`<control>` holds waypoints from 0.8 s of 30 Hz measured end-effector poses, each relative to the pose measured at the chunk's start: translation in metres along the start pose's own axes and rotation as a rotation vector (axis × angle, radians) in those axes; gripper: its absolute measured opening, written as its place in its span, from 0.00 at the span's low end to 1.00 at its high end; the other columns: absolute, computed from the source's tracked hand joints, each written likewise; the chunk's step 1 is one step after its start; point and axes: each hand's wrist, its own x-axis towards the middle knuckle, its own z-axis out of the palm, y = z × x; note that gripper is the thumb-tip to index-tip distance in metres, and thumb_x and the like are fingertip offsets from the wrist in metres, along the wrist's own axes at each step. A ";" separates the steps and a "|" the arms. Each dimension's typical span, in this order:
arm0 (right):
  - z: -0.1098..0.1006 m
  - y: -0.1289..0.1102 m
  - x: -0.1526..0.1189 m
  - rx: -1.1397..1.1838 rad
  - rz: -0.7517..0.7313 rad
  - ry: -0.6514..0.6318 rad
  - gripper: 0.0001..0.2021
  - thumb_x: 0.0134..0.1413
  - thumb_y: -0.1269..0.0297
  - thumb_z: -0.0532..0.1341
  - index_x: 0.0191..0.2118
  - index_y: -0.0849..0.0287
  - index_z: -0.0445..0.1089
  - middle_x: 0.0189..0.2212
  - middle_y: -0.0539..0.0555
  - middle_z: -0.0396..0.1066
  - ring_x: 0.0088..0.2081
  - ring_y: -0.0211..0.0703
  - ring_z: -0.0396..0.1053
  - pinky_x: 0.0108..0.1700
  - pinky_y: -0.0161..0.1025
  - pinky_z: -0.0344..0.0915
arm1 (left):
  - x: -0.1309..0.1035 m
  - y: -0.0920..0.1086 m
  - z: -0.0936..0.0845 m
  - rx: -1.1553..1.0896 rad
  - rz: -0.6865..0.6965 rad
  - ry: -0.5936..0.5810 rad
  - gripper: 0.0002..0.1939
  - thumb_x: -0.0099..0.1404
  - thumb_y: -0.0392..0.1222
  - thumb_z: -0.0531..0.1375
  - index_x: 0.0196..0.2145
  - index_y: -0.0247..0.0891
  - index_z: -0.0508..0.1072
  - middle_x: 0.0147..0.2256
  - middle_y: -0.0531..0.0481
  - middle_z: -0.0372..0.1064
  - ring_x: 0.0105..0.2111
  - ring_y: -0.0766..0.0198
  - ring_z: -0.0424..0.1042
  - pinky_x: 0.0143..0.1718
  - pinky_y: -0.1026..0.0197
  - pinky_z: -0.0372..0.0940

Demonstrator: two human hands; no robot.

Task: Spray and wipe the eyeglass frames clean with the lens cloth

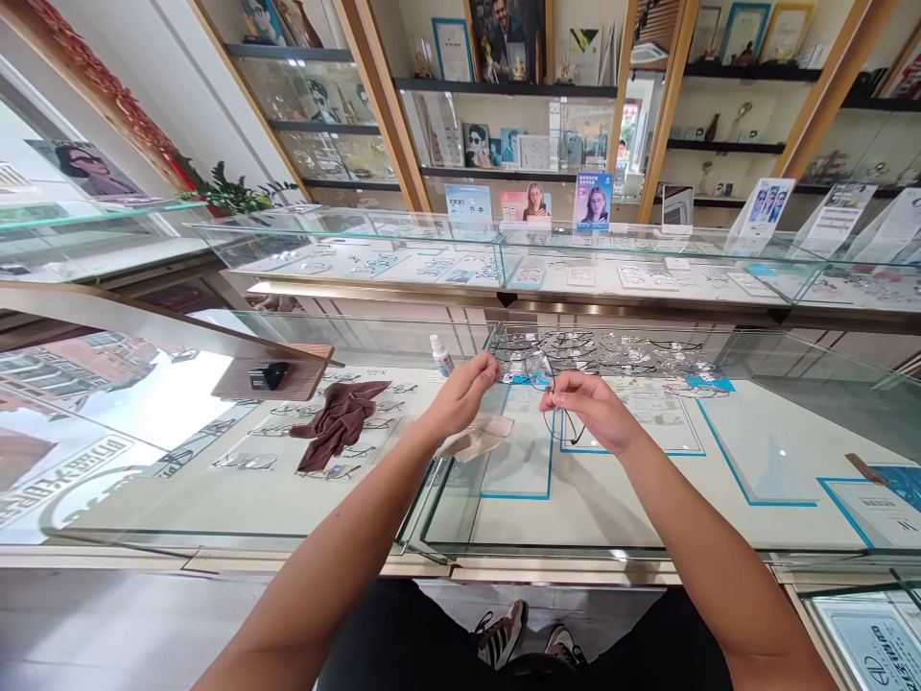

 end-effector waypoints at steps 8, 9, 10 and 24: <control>-0.004 -0.004 0.000 -0.036 0.019 -0.097 0.19 0.45 0.49 0.77 0.25 0.55 0.72 0.28 0.51 0.72 0.36 0.45 0.72 0.46 0.45 0.65 | 0.000 -0.003 0.005 0.015 0.048 0.125 0.32 0.74 0.70 0.45 0.23 0.43 0.58 0.22 0.53 0.58 0.25 0.62 0.56 0.31 0.57 0.53; -0.005 -0.004 0.000 -0.041 0.026 -0.104 0.19 0.46 0.49 0.77 0.25 0.55 0.71 0.28 0.51 0.72 0.35 0.45 0.72 0.45 0.45 0.65 | -0.001 -0.003 0.006 0.040 0.070 0.141 0.33 0.74 0.71 0.45 0.22 0.43 0.57 0.20 0.53 0.56 0.24 0.62 0.56 0.31 0.56 0.53; -0.006 -0.004 0.000 -0.047 0.033 -0.109 0.19 0.46 0.49 0.77 0.25 0.56 0.71 0.28 0.51 0.72 0.35 0.45 0.72 0.45 0.45 0.65 | -0.001 -0.004 0.007 0.064 0.102 0.163 0.34 0.74 0.72 0.44 0.21 0.43 0.56 0.19 0.53 0.56 0.23 0.62 0.56 0.32 0.56 0.54; -0.011 -0.004 0.001 -0.108 0.104 -0.243 0.17 0.50 0.50 0.75 0.27 0.57 0.74 0.27 0.51 0.77 0.32 0.44 0.74 0.44 0.44 0.66 | -0.010 0.000 0.027 0.347 0.625 0.274 0.37 0.61 0.66 0.69 0.60 0.43 0.71 0.53 0.38 0.79 0.54 0.46 0.76 0.58 0.45 0.66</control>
